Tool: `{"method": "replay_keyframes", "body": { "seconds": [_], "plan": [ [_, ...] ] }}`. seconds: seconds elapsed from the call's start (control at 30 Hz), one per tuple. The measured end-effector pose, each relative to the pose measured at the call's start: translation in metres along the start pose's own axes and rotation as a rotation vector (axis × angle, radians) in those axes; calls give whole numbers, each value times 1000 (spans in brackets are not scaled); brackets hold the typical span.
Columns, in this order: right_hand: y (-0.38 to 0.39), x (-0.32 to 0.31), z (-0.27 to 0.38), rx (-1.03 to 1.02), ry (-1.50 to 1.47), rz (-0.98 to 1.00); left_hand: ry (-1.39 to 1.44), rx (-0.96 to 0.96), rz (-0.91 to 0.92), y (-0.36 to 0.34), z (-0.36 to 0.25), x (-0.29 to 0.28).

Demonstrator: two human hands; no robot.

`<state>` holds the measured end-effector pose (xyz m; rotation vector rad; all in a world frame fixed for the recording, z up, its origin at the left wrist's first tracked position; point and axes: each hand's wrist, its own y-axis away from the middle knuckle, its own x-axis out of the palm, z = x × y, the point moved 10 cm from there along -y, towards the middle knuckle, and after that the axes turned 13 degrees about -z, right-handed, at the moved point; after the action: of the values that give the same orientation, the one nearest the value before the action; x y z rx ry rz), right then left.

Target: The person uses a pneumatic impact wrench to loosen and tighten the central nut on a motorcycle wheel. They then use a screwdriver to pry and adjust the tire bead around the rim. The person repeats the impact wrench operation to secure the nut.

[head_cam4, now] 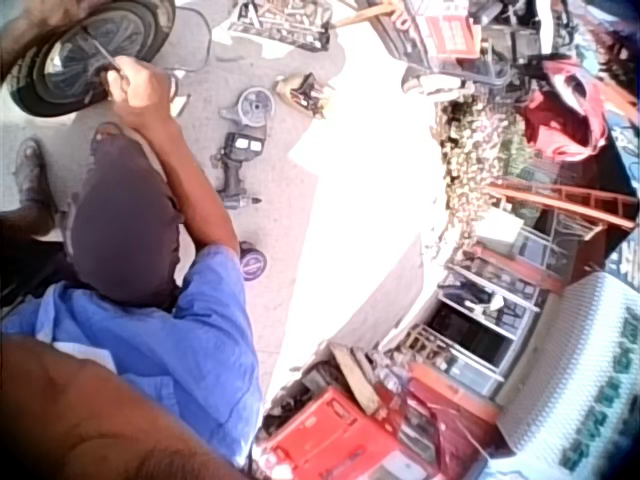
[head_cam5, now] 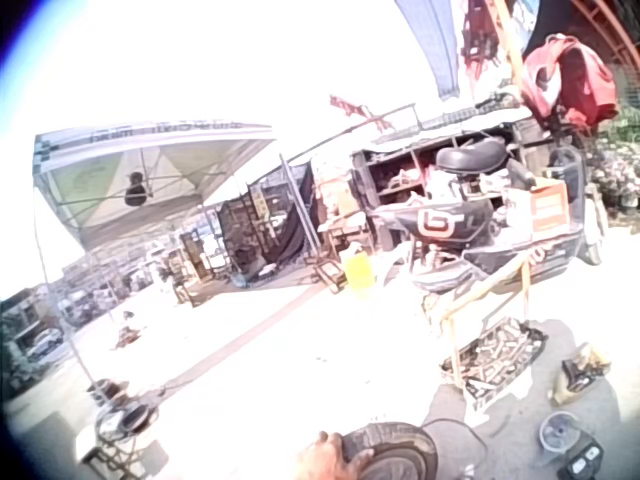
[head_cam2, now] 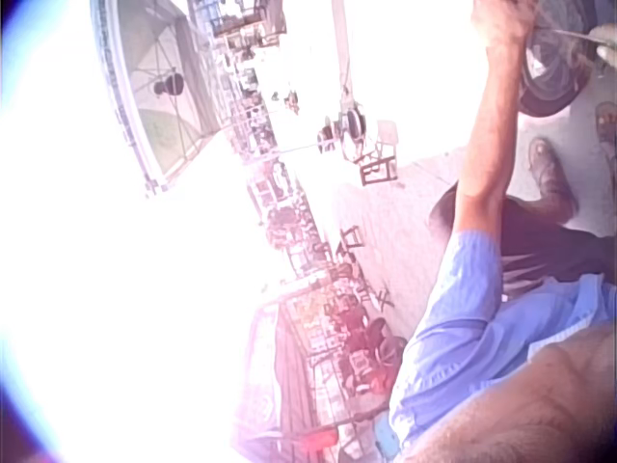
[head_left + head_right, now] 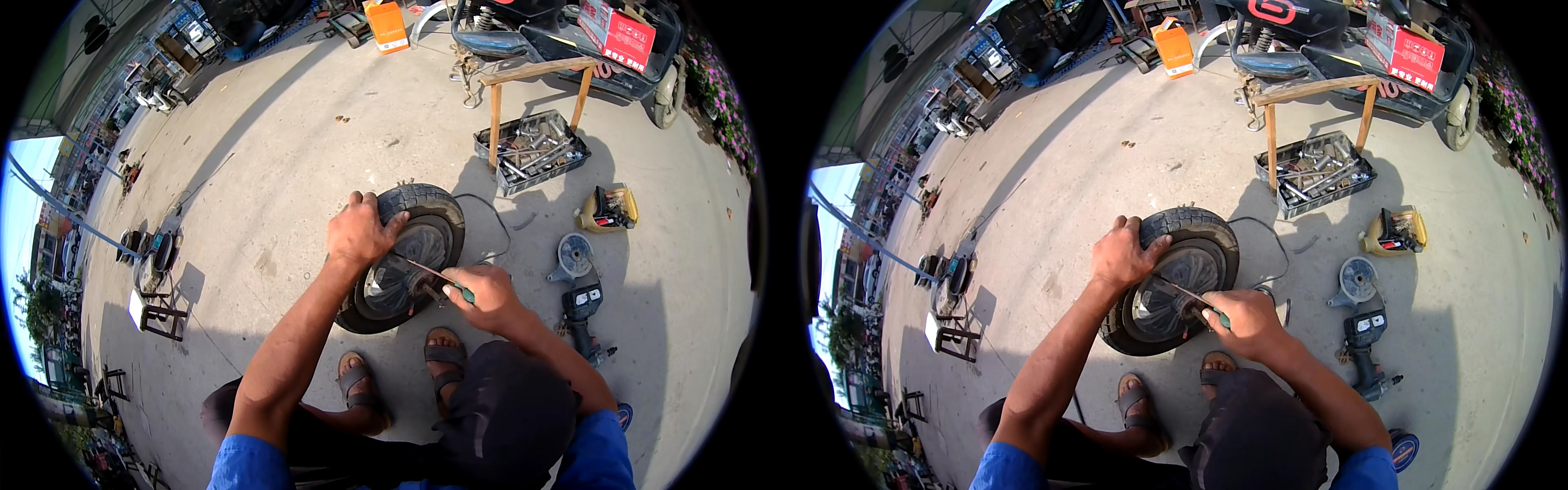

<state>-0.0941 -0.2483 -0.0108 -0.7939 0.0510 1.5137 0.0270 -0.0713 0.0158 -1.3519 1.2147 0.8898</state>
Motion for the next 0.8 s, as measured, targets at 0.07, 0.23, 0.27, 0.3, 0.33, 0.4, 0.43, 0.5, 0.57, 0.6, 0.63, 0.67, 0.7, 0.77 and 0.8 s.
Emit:
{"method": "replay_keyframes", "body": {
  "seconds": [0.07,0.23,0.27,0.3,0.33,0.4,0.43,0.5,0.57,0.6,0.63,0.67,0.7,0.77,0.8],
  "plan": [
    [2,0,17,-163,171,-4,-2,0,0,0,-1,0],
    [16,14,24,-304,317,-19,-6,1,-3,-2,-2,2],
    [14,14,26,-254,275,-2,-10,0,-2,-2,-1,2],
    [12,15,25,-204,232,14,-14,-2,-1,-2,1,2],
    [11,15,16,-82,94,34,-11,3,-4,-2,-1,2],
    [11,20,-2,160,-183,72,-6,11,-9,-1,-3,1],
    [17,28,-17,337,-339,92,-3,13,-17,-1,-3,1],
    [38,49,-42,691,-651,130,2,17,-31,-2,-4,1],
    [53,68,-35,1025,-1186,148,-4,7,-30,-2,-2,2],
    [60,79,-34,1129,-1428,159,-6,3,-30,-3,-1,3],
    [63,86,-26,1226,-1671,168,-9,1,-30,-3,0,3],
    [66,88,-27,1275,-1682,148,-12,0,-30,-4,0,4],
    [66,88,-26,1260,-1647,151,-15,-2,-31,-4,1,4],
    [63,83,-24,1227,-1575,151,-16,-3,-15,-5,0,5],
    [62,79,-25,1230,-1516,132,-17,-4,-6,-5,0,6]
  ]
}}
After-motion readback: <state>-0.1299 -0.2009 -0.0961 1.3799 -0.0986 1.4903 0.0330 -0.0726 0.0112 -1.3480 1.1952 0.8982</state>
